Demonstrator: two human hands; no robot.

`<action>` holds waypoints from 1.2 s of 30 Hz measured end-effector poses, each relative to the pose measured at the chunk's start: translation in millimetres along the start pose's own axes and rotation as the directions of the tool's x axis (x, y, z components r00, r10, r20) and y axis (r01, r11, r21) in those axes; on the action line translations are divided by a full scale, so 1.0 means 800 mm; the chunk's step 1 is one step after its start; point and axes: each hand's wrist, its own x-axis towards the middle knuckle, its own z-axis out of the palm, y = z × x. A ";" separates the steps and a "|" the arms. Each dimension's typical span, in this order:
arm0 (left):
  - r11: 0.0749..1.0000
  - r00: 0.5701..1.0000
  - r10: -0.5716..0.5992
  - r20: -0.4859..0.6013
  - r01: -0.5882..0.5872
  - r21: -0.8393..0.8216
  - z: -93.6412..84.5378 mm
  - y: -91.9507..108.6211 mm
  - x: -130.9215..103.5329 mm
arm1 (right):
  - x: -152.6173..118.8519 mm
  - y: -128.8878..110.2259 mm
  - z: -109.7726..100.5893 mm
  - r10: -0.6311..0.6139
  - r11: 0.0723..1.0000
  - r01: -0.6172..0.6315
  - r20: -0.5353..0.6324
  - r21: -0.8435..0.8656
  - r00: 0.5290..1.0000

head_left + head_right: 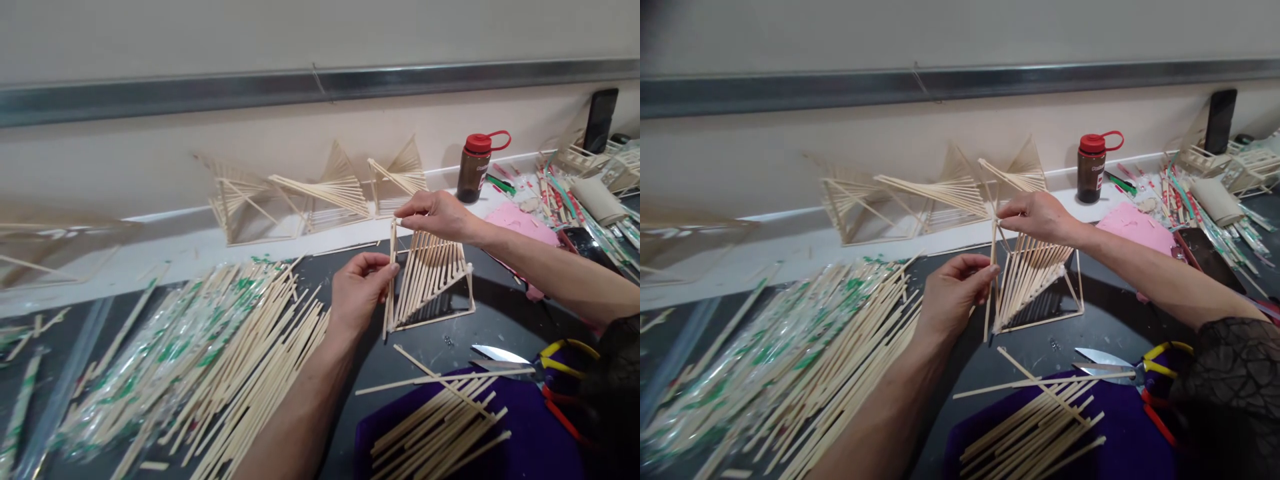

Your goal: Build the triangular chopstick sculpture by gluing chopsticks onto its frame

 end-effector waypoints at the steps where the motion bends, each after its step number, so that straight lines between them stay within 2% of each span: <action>1: 1.000 1.000 -0.001 -0.002 0.001 0.001 0.000 -0.001 0.000 | 0.000 -0.001 0.001 0.004 1.000 -0.004 0.004 -0.001 1.000; 8: 1.000 1.000 0.001 0.010 -0.001 0.012 -0.001 -0.006 0.003 | -0.001 -0.003 0.006 0.060 0.996 -0.060 -0.006 0.070 0.998; 20: 0.999 0.999 -0.036 0.031 0.036 -0.006 0.002 -0.001 -0.001 | -0.002 0.005 0.013 0.083 0.979 -0.076 -0.028 0.190 0.996; 27: 0.997 0.997 -0.073 0.038 0.074 -0.021 0.004 0.004 -0.002 | -0.004 -0.002 0.012 0.127 0.974 -0.121 -0.025 0.190 0.992; 36: 0.998 0.997 -0.053 0.060 0.051 0.033 0.001 -0.001 -0.001 | -0.002 -0.003 0.015 0.128 0.975 -0.118 -0.047 0.188 0.991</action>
